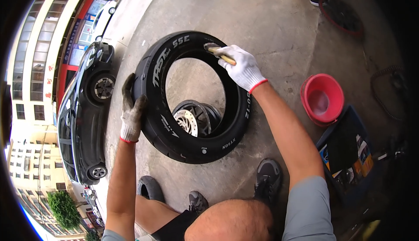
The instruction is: Removing an old motorcycle tire from the rim and applying lubricant to prepare a new tire.
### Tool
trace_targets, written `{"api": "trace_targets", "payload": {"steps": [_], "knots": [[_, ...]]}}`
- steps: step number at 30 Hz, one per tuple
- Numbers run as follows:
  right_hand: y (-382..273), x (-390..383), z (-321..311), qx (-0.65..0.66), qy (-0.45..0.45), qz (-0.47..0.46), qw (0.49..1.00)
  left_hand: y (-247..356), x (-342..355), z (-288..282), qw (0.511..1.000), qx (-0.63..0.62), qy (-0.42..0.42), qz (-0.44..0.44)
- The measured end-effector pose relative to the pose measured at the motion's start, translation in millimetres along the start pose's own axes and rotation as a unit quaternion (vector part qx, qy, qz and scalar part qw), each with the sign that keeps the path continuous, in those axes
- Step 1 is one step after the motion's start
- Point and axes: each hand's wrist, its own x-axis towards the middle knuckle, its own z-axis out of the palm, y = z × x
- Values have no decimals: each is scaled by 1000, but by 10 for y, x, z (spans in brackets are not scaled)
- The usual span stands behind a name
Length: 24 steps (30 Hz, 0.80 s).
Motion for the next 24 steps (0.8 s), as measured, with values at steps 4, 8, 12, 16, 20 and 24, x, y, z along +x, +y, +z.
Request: {"api": "trace_targets", "payload": {"steps": [4,8,12,16,20,24], "knots": [[337,-370,-211,-135,-178,11,975,-46,33,10,1000,10,4,14],[147,-771,-572,-160,-333,68,927,21,23,36,1000,4,8,-1],[-5,-596,-509,-42,-240,134,960,38,-10,-26,1000,2,13,-9],[256,-675,-388,-137,-199,39,970,40,15,52,1000,8,4,8],[-187,-1009,-481,-170,-317,46,932,85,-4,51,1000,21,11,11],[-760,-1160,-368,10,-318,95,943,94,-18,-6,1000,15,14,-4]]}}
